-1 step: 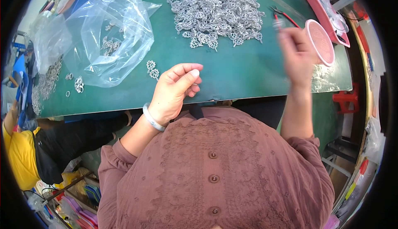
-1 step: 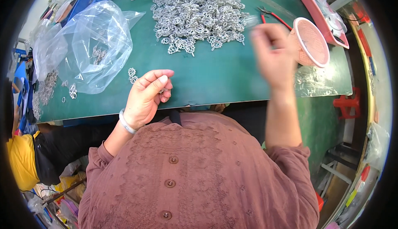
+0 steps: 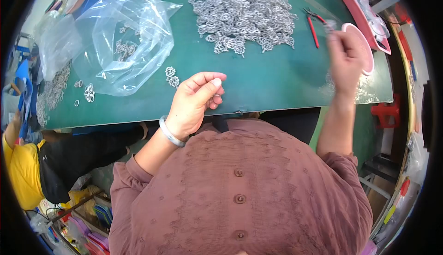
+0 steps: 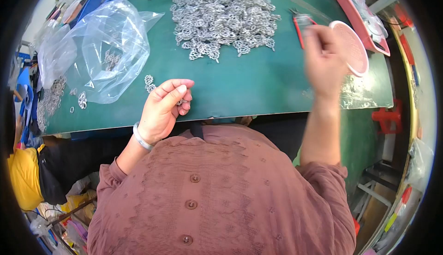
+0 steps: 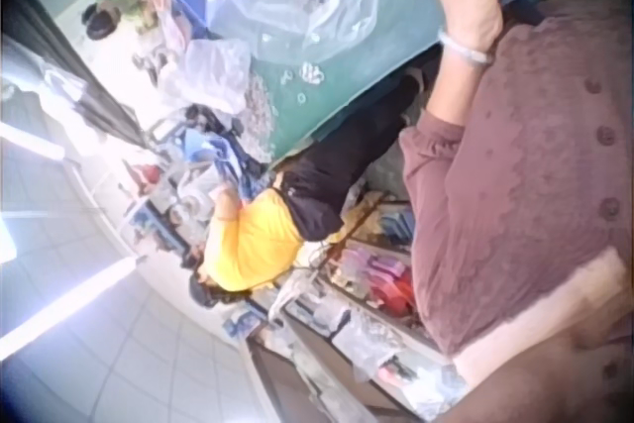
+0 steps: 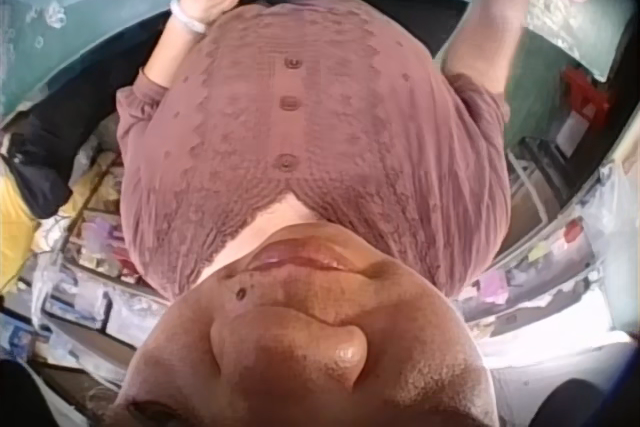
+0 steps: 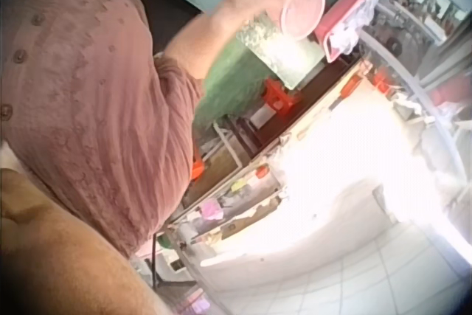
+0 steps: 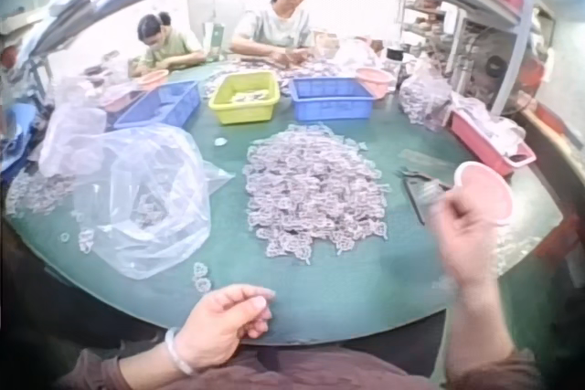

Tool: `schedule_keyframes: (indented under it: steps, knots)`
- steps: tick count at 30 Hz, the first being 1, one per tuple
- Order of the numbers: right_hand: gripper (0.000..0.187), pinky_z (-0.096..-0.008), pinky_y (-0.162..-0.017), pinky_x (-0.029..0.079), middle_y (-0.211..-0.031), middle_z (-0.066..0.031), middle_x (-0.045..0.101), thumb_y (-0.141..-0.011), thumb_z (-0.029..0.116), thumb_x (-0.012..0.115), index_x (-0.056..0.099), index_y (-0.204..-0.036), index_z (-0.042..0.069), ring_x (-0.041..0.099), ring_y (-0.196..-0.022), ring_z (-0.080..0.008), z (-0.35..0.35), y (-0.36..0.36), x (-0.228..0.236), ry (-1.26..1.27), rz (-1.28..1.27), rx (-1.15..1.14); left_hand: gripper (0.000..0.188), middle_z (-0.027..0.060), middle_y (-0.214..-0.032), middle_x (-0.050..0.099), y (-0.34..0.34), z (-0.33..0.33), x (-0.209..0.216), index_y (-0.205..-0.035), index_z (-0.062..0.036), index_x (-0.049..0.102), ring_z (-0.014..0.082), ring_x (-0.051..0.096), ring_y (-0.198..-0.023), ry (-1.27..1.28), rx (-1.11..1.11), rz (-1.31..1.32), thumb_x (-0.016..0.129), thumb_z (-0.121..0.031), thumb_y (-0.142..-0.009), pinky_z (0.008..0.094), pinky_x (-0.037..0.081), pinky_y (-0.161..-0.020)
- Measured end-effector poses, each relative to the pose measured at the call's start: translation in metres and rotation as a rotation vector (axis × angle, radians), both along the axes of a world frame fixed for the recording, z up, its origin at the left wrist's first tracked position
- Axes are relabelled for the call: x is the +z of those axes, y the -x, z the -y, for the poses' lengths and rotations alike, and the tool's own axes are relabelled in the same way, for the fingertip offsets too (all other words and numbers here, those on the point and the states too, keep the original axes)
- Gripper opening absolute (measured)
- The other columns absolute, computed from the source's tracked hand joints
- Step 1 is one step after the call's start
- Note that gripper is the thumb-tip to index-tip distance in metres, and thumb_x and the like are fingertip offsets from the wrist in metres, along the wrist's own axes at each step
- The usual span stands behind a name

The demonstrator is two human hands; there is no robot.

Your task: The person joins small metal components together by hand at a workstation, placing finished pieces into a small pink basket.

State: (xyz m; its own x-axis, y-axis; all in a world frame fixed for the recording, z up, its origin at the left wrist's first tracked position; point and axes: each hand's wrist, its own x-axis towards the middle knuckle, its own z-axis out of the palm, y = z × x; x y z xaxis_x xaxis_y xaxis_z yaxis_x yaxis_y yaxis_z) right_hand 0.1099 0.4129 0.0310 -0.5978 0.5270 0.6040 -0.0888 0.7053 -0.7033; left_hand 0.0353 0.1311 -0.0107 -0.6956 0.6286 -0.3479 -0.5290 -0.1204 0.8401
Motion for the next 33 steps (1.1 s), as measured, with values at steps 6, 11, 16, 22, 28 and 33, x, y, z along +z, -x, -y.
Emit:
schedule_keyframes:
  steps: [6,11,16,22,28,33]
  knots:
    - [0.024,-0.0235,-0.064,0.043,-0.086,-0.006,0.06,-0.08,0.016,0.059,0.06,-0.1,0.003,0.055,-0.07,-0.0122,-0.067,-0.029,0.017,-0.496,0.366,-0.523,0.013,-0.0001,-0.068,0.052,0.0,0.026,-0.002,-0.091,-0.0027,0.059,0.0062,0.044,-0.056,0.04,0.035,0.001,0.051,-0.012,-0.086,0.0182,0.037,-0.05]
    - [0.019,-0.0268,-0.064,0.045,-0.082,-0.0089,0.058,-0.076,0.013,0.061,0.058,-0.09,0.001,0.056,-0.072,-0.0174,0.012,0.021,-0.018,-0.265,0.268,0.157,0.008,-0.0028,-0.06,0.05,0.01,0.053,-0.014,-0.082,-0.0019,0.059,0.0022,0.039,-0.047,0.263,0.391,-0.284,0.056,-0.009,-0.082,0.0155,0.03,-0.042]
    - [0.018,-0.0361,-0.07,0.045,-0.08,-0.0119,0.057,-0.073,0.016,0.06,0.059,-0.084,0.002,0.056,-0.078,-0.0286,0.111,0.056,-0.04,-0.289,0.466,0.738,0.018,0.0044,-0.06,0.055,0.039,0.073,-0.024,-0.09,0.0007,0.06,0.0106,0.051,-0.054,0.677,0.44,-0.8,0.058,-0.012,-0.076,0.0256,0.042,-0.052]
    - [0.035,-0.0375,-0.066,0.044,-0.081,-0.0131,0.053,-0.069,0.027,0.066,0.057,-0.092,0.003,0.054,-0.075,-0.0307,0.176,0.084,-0.055,-0.473,0.46,0.793,0.016,0.0081,-0.061,0.057,0.033,0.063,-0.02,-0.087,0.0009,0.062,0.0114,0.049,-0.054,0.79,0.229,-0.96,0.059,-0.011,-0.076,0.0248,0.042,-0.053]
    - [0.028,-0.0381,-0.069,0.045,-0.081,-0.0122,0.055,-0.066,0.027,0.067,0.058,-0.077,0.003,0.056,-0.079,-0.029,0.172,0.083,-0.055,-0.544,0.559,0.751,0.012,0.0084,-0.063,0.058,0.034,0.057,-0.018,-0.082,0.0013,0.06,0.0113,0.05,-0.057,0.707,0.157,-1.137,0.058,-0.009,-0.076,0.0254,0.042,-0.055]
    - [0.015,-0.0388,-0.07,0.046,-0.081,-0.0141,0.056,-0.072,0.014,0.056,0.056,-0.082,0.003,0.055,-0.08,-0.0307,0.102,0.048,-0.024,-0.467,0.526,0.489,0.011,0.003,-0.061,0.054,0.036,0.068,-0.036,-0.078,0.0009,0.059,0.0084,0.046,-0.056,0.777,0.153,-1.187,0.059,-0.01,-0.077,0.0227,0.04,-0.054]
